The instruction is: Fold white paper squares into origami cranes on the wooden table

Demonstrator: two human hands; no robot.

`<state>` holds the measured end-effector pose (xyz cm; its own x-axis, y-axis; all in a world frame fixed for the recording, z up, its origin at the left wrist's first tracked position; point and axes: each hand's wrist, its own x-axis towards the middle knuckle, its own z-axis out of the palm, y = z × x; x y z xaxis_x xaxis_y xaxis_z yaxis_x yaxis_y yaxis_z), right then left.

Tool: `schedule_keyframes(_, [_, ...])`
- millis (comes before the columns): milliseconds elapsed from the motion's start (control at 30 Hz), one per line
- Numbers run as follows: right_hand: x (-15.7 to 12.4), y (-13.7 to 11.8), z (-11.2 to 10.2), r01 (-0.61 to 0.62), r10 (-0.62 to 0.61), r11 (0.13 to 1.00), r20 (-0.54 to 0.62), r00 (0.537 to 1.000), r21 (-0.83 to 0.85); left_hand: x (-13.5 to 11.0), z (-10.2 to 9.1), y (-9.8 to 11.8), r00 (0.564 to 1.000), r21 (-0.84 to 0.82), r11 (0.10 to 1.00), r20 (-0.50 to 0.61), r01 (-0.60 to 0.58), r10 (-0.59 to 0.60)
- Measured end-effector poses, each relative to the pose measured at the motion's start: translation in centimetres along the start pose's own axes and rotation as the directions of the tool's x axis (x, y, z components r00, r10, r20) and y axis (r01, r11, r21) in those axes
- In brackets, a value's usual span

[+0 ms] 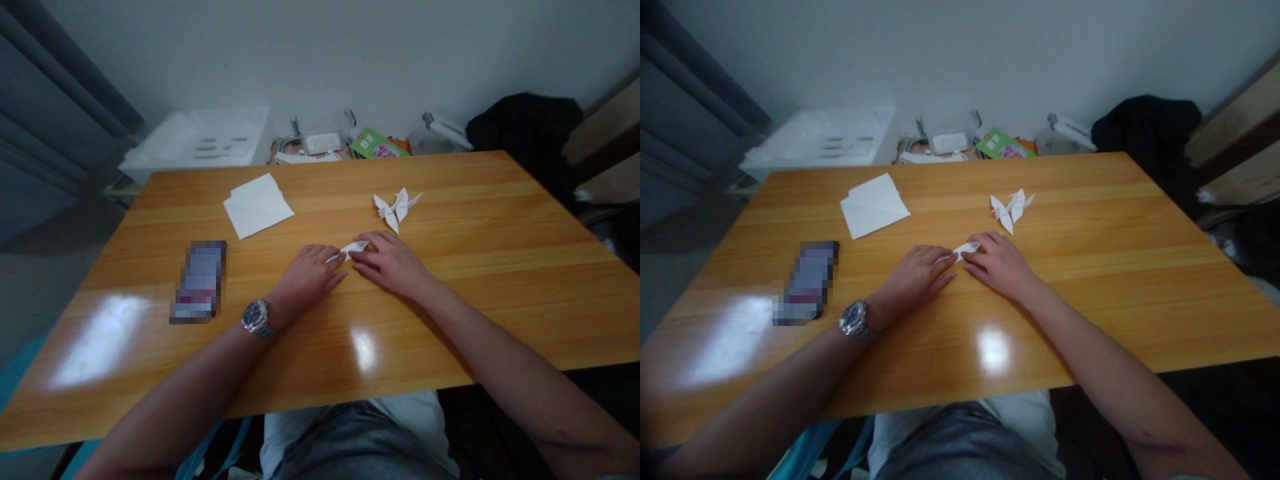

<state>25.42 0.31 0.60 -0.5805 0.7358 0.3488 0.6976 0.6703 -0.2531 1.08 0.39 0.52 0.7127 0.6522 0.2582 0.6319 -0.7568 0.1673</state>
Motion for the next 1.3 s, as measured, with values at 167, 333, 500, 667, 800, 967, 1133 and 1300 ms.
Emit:
schedule_keyframes(167, [-0.2,0.2,-0.3,-0.005,0.005,1.000,0.053,0.999,-0.003,-0.1,-0.1,-0.3,1.000,-0.018,1.000,0.003,-0.004,0.004])
schedule_keyframes(333, [-0.4,0.6,-0.5,-0.009,0.009,1.000,0.085,0.996,0.006,-0.2,-0.2,-0.9,0.999,-0.092,0.995,-0.001,-0.049,0.049])
schedule_keyframes(500, [-0.6,0.9,-0.2,-0.024,0.023,1.000,0.104,0.994,0.013,-0.2,-0.2,-1.0,0.996,-0.145,0.986,0.008,-0.087,0.090])
schedule_keyframes(667, [-0.7,1.3,-0.1,-0.026,0.024,0.999,0.114,0.993,0.020,-0.4,-0.4,-1.1,0.994,-0.139,0.985,0.033,-0.102,0.107])
schedule_keyframes(800, [-0.7,1.4,-0.1,-0.035,0.034,0.999,0.119,0.992,0.010,-0.6,-0.6,-1.5,0.989,-0.109,0.988,0.087,-0.110,0.120])
schedule_keyframes(967, [-0.7,1.7,-0.1,-0.060,0.061,0.998,0.123,0.991,-0.008,-0.8,-0.9,-1.8,0.983,-0.096,0.988,0.130,-0.118,0.130])
schedule_keyframes(1133, [-0.7,2.1,0.4,-0.131,0.134,0.991,0.111,0.985,-0.041,-0.8,-1.0,-1.8,0.982,-0.105,0.989,0.142,-0.107,0.121])
schedule_keyframes(1300, [-0.7,2.6,0.5,-0.120,0.122,0.992,0.092,0.988,-0.029,-0.8,-0.9,-1.5,0.984,-0.085,0.992,0.143,-0.092,0.103])
